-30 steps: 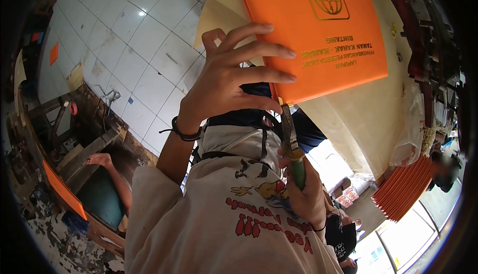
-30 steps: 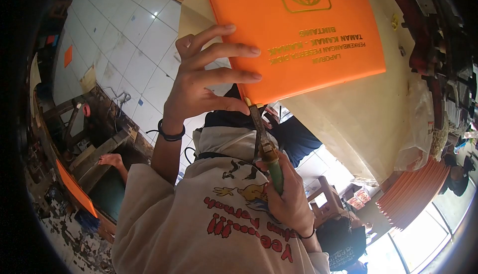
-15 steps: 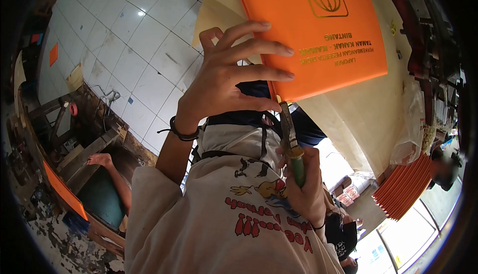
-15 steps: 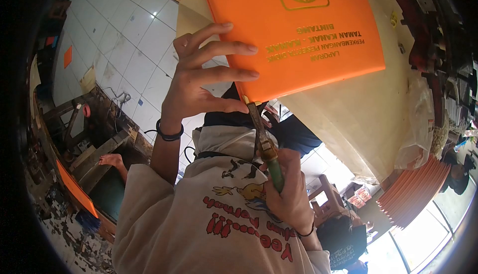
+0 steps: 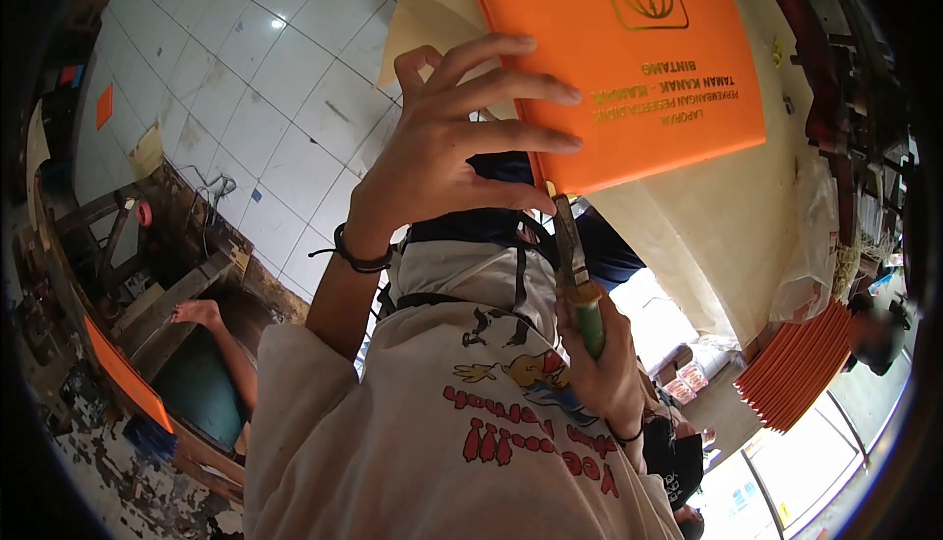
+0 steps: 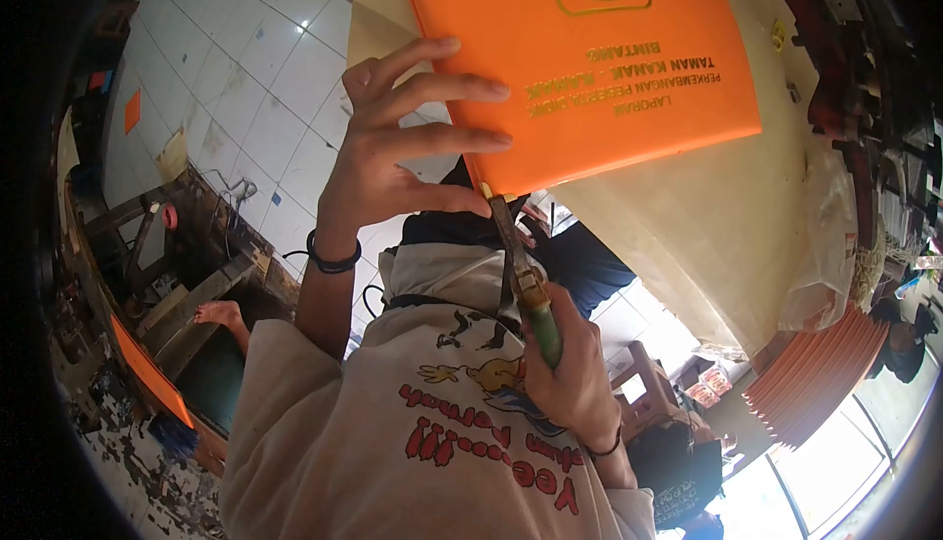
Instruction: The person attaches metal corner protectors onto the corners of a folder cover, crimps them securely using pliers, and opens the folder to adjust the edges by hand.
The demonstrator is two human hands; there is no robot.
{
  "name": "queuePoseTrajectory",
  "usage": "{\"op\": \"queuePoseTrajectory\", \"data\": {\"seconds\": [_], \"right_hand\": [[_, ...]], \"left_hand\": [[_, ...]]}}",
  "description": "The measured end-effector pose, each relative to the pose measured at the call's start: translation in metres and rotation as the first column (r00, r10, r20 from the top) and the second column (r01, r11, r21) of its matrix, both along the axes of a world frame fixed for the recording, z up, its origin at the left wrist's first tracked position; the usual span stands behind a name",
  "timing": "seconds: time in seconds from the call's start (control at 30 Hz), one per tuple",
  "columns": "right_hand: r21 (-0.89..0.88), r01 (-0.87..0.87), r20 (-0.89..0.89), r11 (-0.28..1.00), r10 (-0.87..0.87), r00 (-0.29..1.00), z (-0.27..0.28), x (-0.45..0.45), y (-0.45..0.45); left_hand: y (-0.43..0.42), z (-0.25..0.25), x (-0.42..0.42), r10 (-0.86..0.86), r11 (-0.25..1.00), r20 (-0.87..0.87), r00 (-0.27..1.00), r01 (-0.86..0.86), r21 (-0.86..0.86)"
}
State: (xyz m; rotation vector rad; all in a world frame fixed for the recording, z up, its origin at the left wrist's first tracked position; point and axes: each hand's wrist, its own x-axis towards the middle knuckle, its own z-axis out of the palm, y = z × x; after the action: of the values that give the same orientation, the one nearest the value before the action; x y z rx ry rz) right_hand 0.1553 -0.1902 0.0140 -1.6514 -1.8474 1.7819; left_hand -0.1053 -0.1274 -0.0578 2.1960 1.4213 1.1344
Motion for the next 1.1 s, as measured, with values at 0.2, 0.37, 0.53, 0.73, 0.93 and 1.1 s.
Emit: {"op": "queuePoseTrajectory", "data": {"seconds": [0.2, 0.37, 0.53, 0.73, 0.93, 1.1], "right_hand": [[0.007, 0.013, 0.008, 1.000, -0.013, 1.000, 0.004, -0.005, -0.002], [0.011, 0.046, -0.024, 0.999, -0.045, 0.999, 0.006, -0.005, -0.003], [0.001, 0.016, -0.013, 1.000, -0.016, 1.000, 0.004, -0.002, -0.003], [-0.218, 0.066, 0.081, 0.974, -0.049, 0.996, 0.008, 0.004, -0.001], [-0.130, 0.052, 0.004, 0.990, -0.052, 0.999, 0.018, -0.007, 0.010], [-0.184, 0.051, 0.057, 0.982, -0.042, 0.998, 0.015, -0.007, 0.009]], "left_hand": [[-0.017, 0.003, 0.010, 0.213, 0.965, 0.196, 0.957, -0.237, 0.113], [-0.092, -0.044, 0.076, 0.312, 0.910, 0.745, 0.590, 0.040, -0.413], [-0.081, -0.014, 0.122, 0.391, 0.516, 0.920, -0.025, 0.834, -0.197], [-0.074, -0.024, 0.132, 0.335, 0.483, 0.940, -0.063, 0.868, -0.114], [-0.071, -0.017, 0.134, 0.298, 0.545, 0.949, -0.106, 0.835, -0.078], [-0.073, -0.018, 0.129, 0.322, 0.511, 0.946, -0.036, 0.848, -0.142]]}}
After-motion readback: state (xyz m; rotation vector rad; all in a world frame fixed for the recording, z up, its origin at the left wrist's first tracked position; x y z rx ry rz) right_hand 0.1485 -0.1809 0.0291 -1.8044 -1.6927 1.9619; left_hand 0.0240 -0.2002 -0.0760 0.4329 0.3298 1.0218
